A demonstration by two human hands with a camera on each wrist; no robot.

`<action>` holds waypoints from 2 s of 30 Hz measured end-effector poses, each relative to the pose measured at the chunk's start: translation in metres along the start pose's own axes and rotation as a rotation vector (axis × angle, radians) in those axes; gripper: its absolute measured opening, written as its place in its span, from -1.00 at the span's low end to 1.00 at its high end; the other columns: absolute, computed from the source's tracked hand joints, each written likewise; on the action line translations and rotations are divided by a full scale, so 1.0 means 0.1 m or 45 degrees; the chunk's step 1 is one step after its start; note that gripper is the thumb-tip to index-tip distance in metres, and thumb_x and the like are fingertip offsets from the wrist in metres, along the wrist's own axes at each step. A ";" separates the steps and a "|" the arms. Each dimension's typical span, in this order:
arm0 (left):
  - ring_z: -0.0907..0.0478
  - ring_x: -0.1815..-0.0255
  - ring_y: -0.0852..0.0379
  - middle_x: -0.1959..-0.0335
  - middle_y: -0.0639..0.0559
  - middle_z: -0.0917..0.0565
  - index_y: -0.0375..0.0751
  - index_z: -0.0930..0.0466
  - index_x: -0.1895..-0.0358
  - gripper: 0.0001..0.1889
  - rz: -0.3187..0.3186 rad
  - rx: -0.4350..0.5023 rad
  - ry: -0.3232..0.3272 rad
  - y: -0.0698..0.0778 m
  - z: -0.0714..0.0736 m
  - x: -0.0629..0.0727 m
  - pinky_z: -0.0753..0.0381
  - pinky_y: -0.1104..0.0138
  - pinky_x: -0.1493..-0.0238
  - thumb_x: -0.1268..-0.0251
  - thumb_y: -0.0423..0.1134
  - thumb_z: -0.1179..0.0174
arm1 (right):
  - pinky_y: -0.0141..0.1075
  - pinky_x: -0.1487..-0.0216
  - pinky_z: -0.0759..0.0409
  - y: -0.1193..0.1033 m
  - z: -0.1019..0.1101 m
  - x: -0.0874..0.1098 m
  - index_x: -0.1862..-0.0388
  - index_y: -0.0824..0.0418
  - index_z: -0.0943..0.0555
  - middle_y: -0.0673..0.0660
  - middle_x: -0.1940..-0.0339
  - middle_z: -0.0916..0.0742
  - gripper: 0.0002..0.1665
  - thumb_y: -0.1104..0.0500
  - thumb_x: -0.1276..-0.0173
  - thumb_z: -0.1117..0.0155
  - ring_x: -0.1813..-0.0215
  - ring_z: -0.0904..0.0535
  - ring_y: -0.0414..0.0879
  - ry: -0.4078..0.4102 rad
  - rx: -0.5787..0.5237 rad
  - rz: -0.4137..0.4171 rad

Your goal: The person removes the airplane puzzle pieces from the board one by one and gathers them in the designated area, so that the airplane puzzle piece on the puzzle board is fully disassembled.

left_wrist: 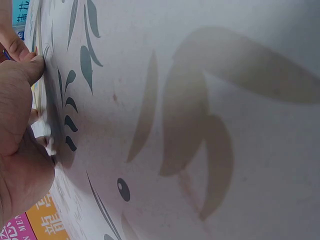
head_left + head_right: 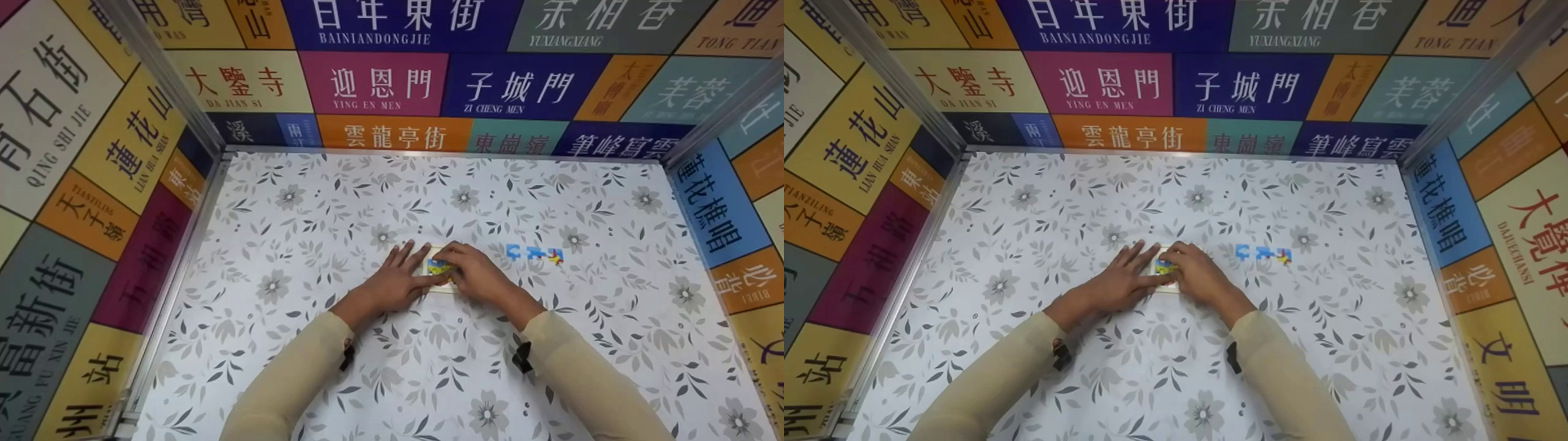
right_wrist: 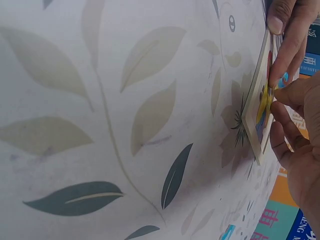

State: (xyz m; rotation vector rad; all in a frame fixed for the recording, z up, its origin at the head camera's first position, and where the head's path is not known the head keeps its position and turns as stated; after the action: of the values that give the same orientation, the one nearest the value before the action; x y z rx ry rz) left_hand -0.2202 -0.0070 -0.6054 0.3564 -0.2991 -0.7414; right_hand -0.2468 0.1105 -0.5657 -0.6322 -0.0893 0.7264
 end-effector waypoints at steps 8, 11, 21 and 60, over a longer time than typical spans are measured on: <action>0.25 -0.88 -0.46 -0.89 -0.21 0.11 0.46 -0.28 -0.74 -0.48 0.008 -0.006 -0.027 0.00 -0.01 0.00 0.13 -0.35 -0.82 -0.89 0.04 0.16 | 0.13 -0.22 -0.75 0.01 -0.01 -0.04 -0.26 0.27 -0.76 0.25 -0.18 -0.75 -0.56 0.52 -0.51 -0.29 -0.14 -0.76 0.20 0.022 -0.067 0.017; 0.26 -0.88 -0.46 -0.90 -0.20 0.12 0.46 -0.27 -0.75 -0.48 0.008 -0.016 -0.030 0.00 -0.02 0.00 0.14 -0.35 -0.82 -0.89 0.03 0.18 | 0.11 -0.14 -0.76 0.03 -0.01 -0.06 -0.24 0.29 -0.76 0.25 -0.15 -0.75 -0.58 0.53 -0.50 -0.28 -0.07 -0.76 0.19 0.032 -0.084 0.007; 0.27 -0.88 -0.47 -0.90 -0.20 0.13 0.44 -0.30 -0.74 -0.49 0.003 -0.014 -0.014 -0.01 -0.02 0.01 0.12 -0.36 -0.82 -0.89 0.03 0.17 | -0.01 0.04 -0.75 0.10 0.00 -0.08 -0.20 0.29 -0.78 0.24 -0.06 -0.78 -0.59 0.56 -0.49 -0.29 0.09 -0.75 0.10 0.073 -0.207 -0.036; 0.29 -0.88 -0.44 -0.90 -0.16 0.15 0.51 -0.27 -0.74 -0.49 0.017 -0.031 -0.022 -0.03 -0.04 0.00 0.14 -0.33 -0.83 -0.89 0.10 0.21 | 0.37 -0.35 -0.57 -0.08 0.11 0.01 -0.02 0.14 -0.86 0.15 -0.09 -0.82 -0.80 0.31 -0.48 -0.51 -0.16 -0.71 0.19 0.139 0.446 0.263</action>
State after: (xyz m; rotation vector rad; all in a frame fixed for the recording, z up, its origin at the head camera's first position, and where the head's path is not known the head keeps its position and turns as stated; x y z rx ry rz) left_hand -0.2201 -0.0084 -0.6098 0.3250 -0.3082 -0.7349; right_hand -0.2446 0.1120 -0.5518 -0.3469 0.2035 0.8802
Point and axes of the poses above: each hand's wrist, its own x-axis away from the middle knuckle, its own z-axis out of the back of the hand, y = z × x, the point moved 10 cm from there along -x, towards the middle knuckle
